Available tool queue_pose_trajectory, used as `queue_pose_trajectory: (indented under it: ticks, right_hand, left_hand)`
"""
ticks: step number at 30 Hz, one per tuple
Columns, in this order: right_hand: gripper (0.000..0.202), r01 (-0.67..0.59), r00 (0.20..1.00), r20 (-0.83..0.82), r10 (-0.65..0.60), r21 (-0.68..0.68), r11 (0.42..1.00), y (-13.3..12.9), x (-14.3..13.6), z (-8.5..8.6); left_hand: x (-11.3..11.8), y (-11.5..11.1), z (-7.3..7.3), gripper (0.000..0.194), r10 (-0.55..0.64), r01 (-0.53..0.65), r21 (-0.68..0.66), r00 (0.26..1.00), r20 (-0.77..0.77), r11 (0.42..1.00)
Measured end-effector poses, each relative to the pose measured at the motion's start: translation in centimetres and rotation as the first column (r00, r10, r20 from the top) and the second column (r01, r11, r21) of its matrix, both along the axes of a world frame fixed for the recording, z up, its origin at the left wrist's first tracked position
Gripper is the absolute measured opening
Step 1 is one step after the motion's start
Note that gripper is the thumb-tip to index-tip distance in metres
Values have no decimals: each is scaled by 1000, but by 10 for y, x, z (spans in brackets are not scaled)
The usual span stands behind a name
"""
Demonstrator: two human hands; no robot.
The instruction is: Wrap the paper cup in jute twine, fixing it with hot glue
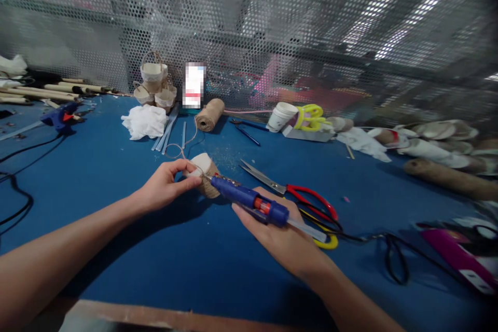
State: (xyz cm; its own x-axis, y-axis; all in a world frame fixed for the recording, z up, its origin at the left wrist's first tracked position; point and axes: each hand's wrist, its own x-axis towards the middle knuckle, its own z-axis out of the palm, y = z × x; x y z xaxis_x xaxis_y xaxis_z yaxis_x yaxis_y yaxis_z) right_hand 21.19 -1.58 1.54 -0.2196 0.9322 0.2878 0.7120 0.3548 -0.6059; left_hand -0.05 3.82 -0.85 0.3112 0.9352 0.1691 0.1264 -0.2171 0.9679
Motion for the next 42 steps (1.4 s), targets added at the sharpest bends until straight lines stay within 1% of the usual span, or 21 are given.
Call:
queue_pose_trajectory:
  ticks: [2,5,8,12,14,19,23,27,30,33,36,39,42]
  right_hand:
    - [19,-21,1000,-6,21,-17,1000,1,0,1]
    - [18,-1,1000,-20,0,-19,1000,1,0,3]
    - [17,20,999,-46,-21,-16,1000,0,-1,9]
    - [17,16,997,-77,-20,-47,999,-1,-2,18]
    - [16,21,997,-73,-25,-63,998,0,-1,20]
    - [17,26,998,-62,-29,-50,998,2,1,11]
    - [19,-10,998,-67,7,-43,999,0,1,5]
    - [17,7,1000,-24,-7,-10,1000,-1,1,11]
    - [17,14,1000,-16,-14,22,1000,1,1,18]
    - [15,13,1000,-19,-12,42,999,3,3,22]
    - [15,32,999,10,-32,41,999,5,7,21]
    - [15,68,996,59,-74,88,994,6,11,17]
    - [17,35,998,53,-40,87,996,5,13,15]
  left_hand:
    - [0,0,-1,11,6,-6,2,1000,-14,1000]
    - [-1,1,-2,12,-7,7,7,1000,-26,1000]
    - [-2,1,-3,11,-19,20,27,999,-33,999]
    - [-2,1,-3,10,-34,34,45,999,-19,998]
    - [-3,1,-3,9,-41,41,51,999,-10,998]
    - [-3,2,-3,9,-45,45,50,999,-6,998]
    - [-3,2,-4,9,-36,37,49,999,-5,998]
    - [-3,2,-5,10,-39,40,66,999,-15,997]
    - [-4,2,-5,9,-68,69,94,998,-15,993]
    - [-5,3,-5,9,-98,99,120,995,-19,988]
    - [-6,3,-4,9,-120,122,127,993,-23,984]
    - [-6,2,-4,9,-132,134,124,991,-19,983]
    - [-7,1,-4,10,-143,144,116,990,-15,983]
